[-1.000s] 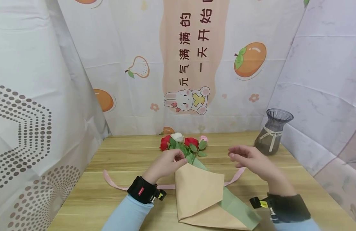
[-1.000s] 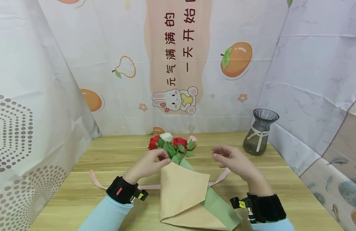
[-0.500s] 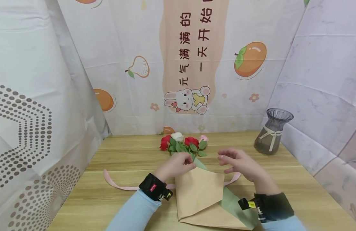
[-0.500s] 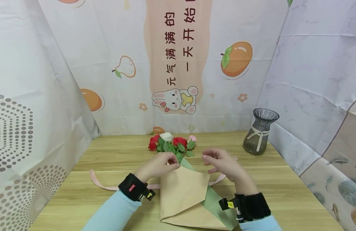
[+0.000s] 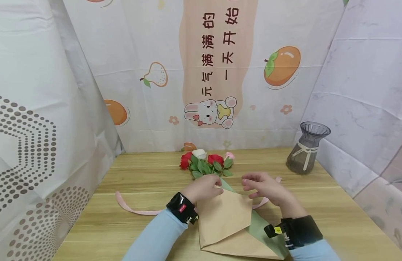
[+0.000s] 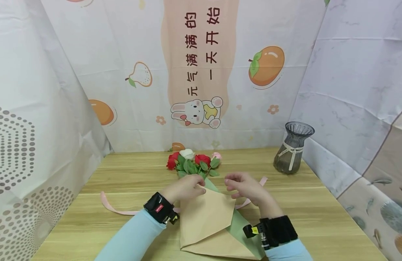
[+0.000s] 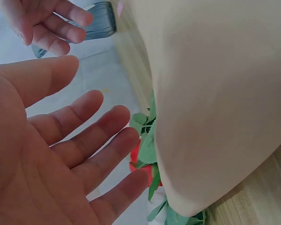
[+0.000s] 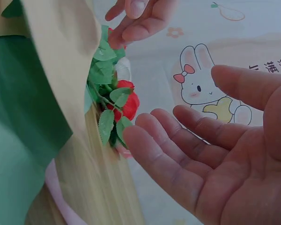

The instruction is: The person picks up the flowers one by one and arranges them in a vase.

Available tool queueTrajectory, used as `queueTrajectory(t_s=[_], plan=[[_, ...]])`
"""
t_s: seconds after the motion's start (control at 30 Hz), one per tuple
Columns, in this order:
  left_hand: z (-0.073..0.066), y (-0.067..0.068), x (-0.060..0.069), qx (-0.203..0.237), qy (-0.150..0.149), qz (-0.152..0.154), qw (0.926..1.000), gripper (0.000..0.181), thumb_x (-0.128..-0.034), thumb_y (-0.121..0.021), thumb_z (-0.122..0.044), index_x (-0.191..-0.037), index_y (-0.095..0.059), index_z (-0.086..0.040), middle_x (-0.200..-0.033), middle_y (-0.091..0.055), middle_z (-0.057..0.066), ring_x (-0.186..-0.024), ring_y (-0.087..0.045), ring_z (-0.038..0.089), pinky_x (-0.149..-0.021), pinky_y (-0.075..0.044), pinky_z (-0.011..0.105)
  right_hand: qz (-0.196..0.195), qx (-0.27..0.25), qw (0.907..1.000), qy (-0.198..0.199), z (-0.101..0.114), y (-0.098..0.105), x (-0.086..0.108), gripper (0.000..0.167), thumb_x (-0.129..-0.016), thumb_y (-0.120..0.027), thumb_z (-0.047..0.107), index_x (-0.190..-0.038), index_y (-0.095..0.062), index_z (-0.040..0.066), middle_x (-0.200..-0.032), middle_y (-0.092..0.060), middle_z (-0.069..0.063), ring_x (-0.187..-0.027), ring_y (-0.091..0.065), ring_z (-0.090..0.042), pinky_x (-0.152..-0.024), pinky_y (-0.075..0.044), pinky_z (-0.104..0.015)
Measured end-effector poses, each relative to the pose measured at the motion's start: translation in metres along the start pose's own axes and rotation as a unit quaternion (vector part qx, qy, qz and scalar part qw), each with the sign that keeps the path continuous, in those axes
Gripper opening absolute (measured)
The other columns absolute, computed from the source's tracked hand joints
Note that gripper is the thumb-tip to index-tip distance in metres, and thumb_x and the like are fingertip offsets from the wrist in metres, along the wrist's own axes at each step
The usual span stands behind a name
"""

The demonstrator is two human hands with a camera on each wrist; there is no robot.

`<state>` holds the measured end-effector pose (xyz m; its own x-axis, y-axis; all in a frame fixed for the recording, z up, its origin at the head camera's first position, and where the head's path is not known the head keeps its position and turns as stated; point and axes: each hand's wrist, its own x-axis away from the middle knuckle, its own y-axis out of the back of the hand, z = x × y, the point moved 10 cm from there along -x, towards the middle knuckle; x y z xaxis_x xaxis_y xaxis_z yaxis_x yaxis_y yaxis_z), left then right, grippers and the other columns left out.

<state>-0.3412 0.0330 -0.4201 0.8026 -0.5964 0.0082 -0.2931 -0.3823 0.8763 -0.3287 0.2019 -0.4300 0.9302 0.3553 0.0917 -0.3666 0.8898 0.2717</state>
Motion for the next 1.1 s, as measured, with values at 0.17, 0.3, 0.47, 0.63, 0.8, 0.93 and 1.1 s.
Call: queueTrajectory(t_s=[0.17,0.3,0.47,0.63,0.8,0.93,1.1], plan=[[0.003,-0.007,-0.006,-0.013,0.018,0.019,0.9996,0.029,-0.0980,-0.064,-0.021,-0.122,-0.068,-0.007,-0.115,-0.067,0.001,-0.093,-0.058,0.011,-0.086,-0.049,0.029,0.002,-0.004,0.9999,-0.011,-0.007,-0.003,-0.003,0.051,-0.103,-0.063,0.024,-0.138,-0.051,-0.012,-0.132,-0.057,-0.028,-0.113,-0.061,-0.040,-0.083,-0.058,-0.048],[0.004,-0.012,-0.008,-0.034,0.028,0.029,0.9986,0.029,-0.0989,-0.063,-0.019,-0.126,-0.067,-0.008,-0.118,-0.067,0.001,-0.093,-0.058,0.012,-0.087,-0.049,0.030,0.009,-0.005,0.9998,-0.017,-0.014,-0.006,-0.006,0.051,-0.103,-0.062,0.023,-0.138,-0.051,-0.013,-0.134,-0.055,-0.030,-0.114,-0.060,-0.042,-0.082,-0.058,-0.048],[0.006,-0.017,-0.012,-0.064,0.030,0.032,0.9970,0.030,-0.0994,-0.063,-0.019,-0.128,-0.067,-0.012,-0.121,-0.067,0.002,-0.103,-0.061,0.012,-0.090,-0.050,0.032,0.010,-0.002,0.9997,-0.020,-0.018,-0.006,-0.007,0.052,-0.104,-0.061,0.022,-0.139,-0.048,-0.015,-0.135,-0.054,-0.032,-0.111,-0.060,-0.041,-0.081,-0.058,-0.048],[0.007,-0.021,-0.014,-0.097,0.031,0.035,0.9942,0.030,-0.0990,-0.065,-0.023,-0.128,-0.068,-0.016,-0.121,-0.069,-0.001,-0.113,-0.060,0.018,-0.097,-0.046,0.037,0.015,0.006,0.9996,-0.023,-0.019,-0.009,-0.006,0.053,-0.104,-0.061,0.023,-0.139,-0.048,-0.014,-0.131,-0.057,-0.030,-0.108,-0.062,-0.038,-0.080,-0.059,-0.048],[0.006,-0.020,-0.014,-0.121,0.026,0.030,0.9919,0.030,-0.0982,-0.066,-0.029,-0.125,-0.070,-0.017,-0.119,-0.069,-0.006,-0.116,-0.053,0.022,-0.102,-0.039,0.042,0.020,0.007,0.9995,-0.026,-0.017,-0.010,-0.004,0.053,-0.103,-0.061,0.024,-0.139,-0.049,-0.014,-0.129,-0.059,-0.028,-0.108,-0.063,-0.037,-0.079,-0.059,-0.048],[0.005,-0.019,-0.013,-0.132,0.026,0.022,0.9906,0.031,-0.0974,-0.065,-0.033,-0.124,-0.071,-0.019,-0.121,-0.068,-0.007,-0.115,-0.051,0.021,-0.102,-0.038,0.042,0.021,0.008,0.9994,-0.025,-0.018,-0.010,-0.004,0.052,-0.103,-0.061,0.024,-0.138,-0.050,-0.013,-0.126,-0.060,-0.028,-0.107,-0.063,-0.037,-0.078,-0.059,-0.048],[0.004,-0.016,-0.012,-0.132,0.025,0.015,0.9909,0.031,-0.0976,-0.065,-0.034,-0.124,-0.071,-0.019,-0.123,-0.066,-0.005,-0.109,-0.051,0.020,-0.101,-0.039,0.043,0.021,0.010,0.9994,-0.024,-0.018,-0.009,-0.004,0.050,-0.103,-0.061,0.023,-0.137,-0.051,-0.013,-0.125,-0.060,-0.029,-0.105,-0.064,-0.035,-0.078,-0.059,-0.047]])
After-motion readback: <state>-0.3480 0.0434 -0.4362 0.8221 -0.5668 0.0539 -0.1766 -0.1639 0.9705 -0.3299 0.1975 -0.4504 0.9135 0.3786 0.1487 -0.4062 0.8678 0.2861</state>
